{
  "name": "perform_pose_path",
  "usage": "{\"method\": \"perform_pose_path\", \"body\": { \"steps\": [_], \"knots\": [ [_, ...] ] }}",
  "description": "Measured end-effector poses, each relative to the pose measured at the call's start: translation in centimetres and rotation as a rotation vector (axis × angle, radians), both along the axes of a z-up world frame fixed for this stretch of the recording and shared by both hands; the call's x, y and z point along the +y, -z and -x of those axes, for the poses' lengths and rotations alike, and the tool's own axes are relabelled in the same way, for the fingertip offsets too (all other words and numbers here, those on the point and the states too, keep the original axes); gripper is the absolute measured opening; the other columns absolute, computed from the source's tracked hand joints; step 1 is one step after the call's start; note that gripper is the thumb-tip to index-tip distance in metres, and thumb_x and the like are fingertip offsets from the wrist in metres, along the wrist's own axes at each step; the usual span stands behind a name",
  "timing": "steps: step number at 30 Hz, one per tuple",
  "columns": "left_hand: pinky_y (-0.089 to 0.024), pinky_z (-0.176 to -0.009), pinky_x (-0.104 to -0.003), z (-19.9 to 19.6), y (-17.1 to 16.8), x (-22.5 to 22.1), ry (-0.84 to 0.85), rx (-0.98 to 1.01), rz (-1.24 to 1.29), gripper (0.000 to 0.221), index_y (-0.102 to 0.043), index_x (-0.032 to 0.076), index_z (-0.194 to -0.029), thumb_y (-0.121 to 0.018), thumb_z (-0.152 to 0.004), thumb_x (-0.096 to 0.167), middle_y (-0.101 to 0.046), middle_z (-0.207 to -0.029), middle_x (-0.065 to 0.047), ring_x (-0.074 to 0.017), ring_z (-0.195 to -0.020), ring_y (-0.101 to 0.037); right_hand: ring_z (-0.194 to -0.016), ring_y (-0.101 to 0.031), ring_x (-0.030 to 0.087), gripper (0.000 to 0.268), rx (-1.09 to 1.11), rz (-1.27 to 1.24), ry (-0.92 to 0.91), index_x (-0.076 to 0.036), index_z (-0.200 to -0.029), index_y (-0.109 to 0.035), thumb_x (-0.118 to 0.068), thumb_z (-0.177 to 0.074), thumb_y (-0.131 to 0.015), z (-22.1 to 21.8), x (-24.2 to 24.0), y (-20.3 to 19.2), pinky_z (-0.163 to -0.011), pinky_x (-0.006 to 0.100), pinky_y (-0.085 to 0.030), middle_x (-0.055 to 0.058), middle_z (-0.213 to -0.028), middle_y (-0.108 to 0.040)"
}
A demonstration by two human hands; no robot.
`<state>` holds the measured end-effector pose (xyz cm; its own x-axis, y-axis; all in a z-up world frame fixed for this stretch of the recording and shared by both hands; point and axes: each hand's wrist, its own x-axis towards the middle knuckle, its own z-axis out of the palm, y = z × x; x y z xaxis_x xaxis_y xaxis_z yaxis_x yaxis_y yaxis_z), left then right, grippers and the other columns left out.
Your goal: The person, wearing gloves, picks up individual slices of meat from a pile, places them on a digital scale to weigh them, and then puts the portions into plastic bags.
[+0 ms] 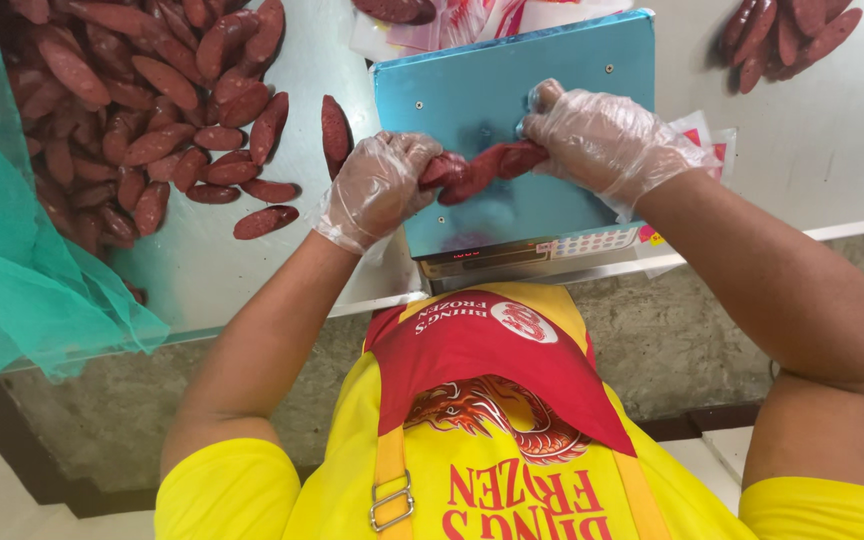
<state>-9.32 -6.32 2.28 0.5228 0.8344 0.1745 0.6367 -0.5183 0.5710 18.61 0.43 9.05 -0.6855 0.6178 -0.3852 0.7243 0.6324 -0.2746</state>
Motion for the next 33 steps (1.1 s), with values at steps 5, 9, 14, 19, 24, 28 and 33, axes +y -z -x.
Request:
{"method": "perform_pose_path", "body": {
  "steps": [5,9,14,19,24,28,33],
  "knots": [
    [-0.054,-0.087,-0.047,-0.5,-0.1,-0.5,-0.127,-0.056,0.106,0.045,-0.062,0.003,-0.122,-0.079,-0.080,0.011,-0.070,-0.105,-0.017,-0.0372,-0.098,-0.068,-0.090,-0.069,0.039,0.037,0.035,-0.001,0.081,-0.005,-0.110,-0.066,-0.033,-0.087,-0.075,-0.5,-1.2,0.8,-0.076,0.048,-0.057,0.019,-0.107,-0.063],
    [-0.061,-0.093,-0.032,-2.0,-0.1,-0.9,-0.361,-0.474,0.491,0.035,-0.063,0.004,-0.119,-0.066,-0.085,-0.006,-0.075,-0.108,-0.010,-0.0202,-0.103,-0.076,-0.093,-0.070,0.039,0.035,0.046,0.007,0.177,-0.006,-0.104,-0.067,-0.039,-0.095,-0.074,-0.1,-2.2,0.8,-0.077,0.049,-0.057,0.019,-0.101,-0.069],
    [-0.056,-0.110,-0.035,-4.2,1.2,-1.0,-0.261,-1.299,0.814,0.046,-0.059,0.000,-0.123,-0.057,-0.083,-0.023,-0.065,-0.123,-0.012,-0.0209,-0.122,-0.066,-0.093,-0.070,0.038,0.035,0.247,-0.008,0.287,-0.005,-0.109,-0.069,-0.038,-0.098,-0.074,-2.2,-3.0,2.3,-0.077,0.048,-0.056,0.018,-0.101,-0.074],
    [-0.058,-0.106,-0.037,-5.6,-1.6,-1.0,-0.189,-1.245,0.760,0.047,-0.060,-0.002,-0.124,-0.053,-0.083,-0.024,-0.064,-0.123,-0.012,-0.0218,-0.121,-0.067,-0.070,-0.050,0.010,0.050,1.183,1.025,0.983,-0.012,-0.135,-0.058,-0.013,-0.087,-0.073,-4.9,-2.8,6.8,-0.058,0.027,-0.040,0.002,-0.099,-0.057],
    [-0.060,-0.100,-0.033,-8.4,-4.2,1.7,-0.061,-0.652,0.315,0.043,-0.065,0.003,-0.122,-0.069,-0.082,-0.011,-0.076,-0.121,-0.013,-0.0189,-0.114,-0.075,-0.092,-0.068,0.019,0.040,1.942,1.423,0.945,-0.010,-0.136,-0.056,-0.017,-0.100,-0.070,-2.0,-4.2,10.0,-0.072,0.030,-0.056,0.013,-0.116,-0.066],
    [-0.057,-0.107,-0.039,-12.3,-3.9,4.2,-0.115,-0.774,0.238,0.049,-0.060,0.003,-0.131,-0.070,-0.082,0.001,-0.072,-0.124,-0.016,-0.0274,-0.117,-0.072,-0.120,-0.067,0.029,0.041,2.156,1.445,1.079,-0.006,-0.129,-0.057,-0.031,-0.098,-0.064,0.7,-3.7,9.2,-0.110,0.045,-0.055,0.014,-0.128,-0.066],
    [-0.039,-0.108,-0.054,-13.8,-3.5,7.8,-0.419,-0.118,-0.228,0.080,-0.053,0.004,-0.144,-0.083,-0.084,0.047,-0.056,-0.141,-0.023,-0.0405,-0.129,-0.054,-0.133,-0.059,0.030,0.053,2.450,1.558,0.913,-0.009,-0.139,-0.057,-0.046,-0.102,-0.058,0.2,-0.7,7.6,-0.120,0.046,-0.047,0.011,-0.141,-0.061]
  ]
}}
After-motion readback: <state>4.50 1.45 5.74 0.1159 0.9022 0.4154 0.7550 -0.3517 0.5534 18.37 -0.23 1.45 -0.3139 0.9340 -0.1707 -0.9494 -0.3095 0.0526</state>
